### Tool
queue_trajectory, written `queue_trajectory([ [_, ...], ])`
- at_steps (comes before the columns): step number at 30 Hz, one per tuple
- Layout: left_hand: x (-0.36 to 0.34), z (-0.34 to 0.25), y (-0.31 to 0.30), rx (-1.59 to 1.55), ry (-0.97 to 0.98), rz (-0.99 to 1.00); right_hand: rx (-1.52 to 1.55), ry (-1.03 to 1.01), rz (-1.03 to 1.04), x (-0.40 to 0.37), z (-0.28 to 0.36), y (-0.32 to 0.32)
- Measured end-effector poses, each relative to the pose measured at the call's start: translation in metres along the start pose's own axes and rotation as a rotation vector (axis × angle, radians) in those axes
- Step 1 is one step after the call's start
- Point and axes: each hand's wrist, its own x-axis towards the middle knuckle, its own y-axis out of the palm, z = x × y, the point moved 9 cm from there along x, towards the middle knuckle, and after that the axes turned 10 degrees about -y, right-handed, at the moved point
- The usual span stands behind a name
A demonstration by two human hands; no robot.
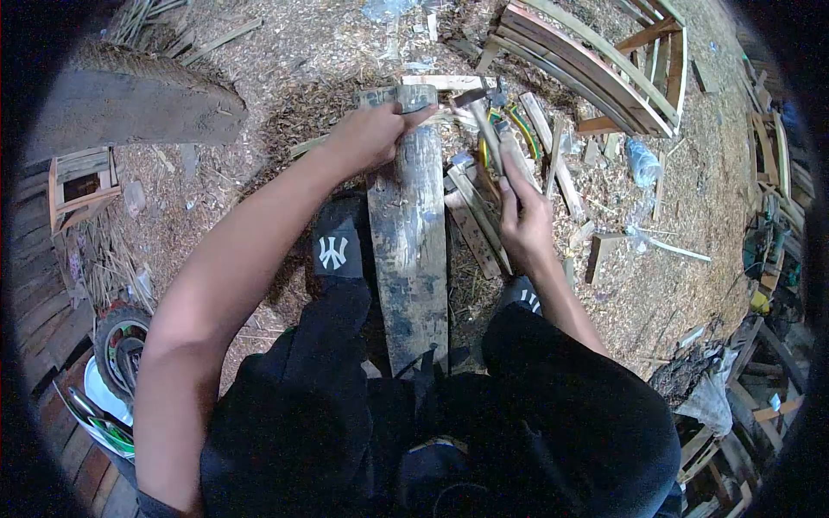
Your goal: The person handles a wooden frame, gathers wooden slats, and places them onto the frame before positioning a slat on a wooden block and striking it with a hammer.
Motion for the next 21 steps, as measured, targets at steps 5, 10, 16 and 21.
queue_trajectory([
  [5,0.002,0.001,0.002,0.006,0.009,-0.016,-0.041,-0.003,0.018,-0.001,-0.010,0.010],
  [10,-0.003,-0.005,-0.004,0.012,0.020,0.012,-0.024,-0.152,-0.213,-0.004,0.007,-0.005],
  [16,0.000,-0.001,0.003,0.050,-0.030,0.062,-0.019,-0.168,-0.044,-0.004,-0.003,0.013],
  [21,-0.004,-0.005,-0.004,0.004,-0.024,0.038,-0.062,-0.286,-0.281,-0.002,0.021,-0.011],
])
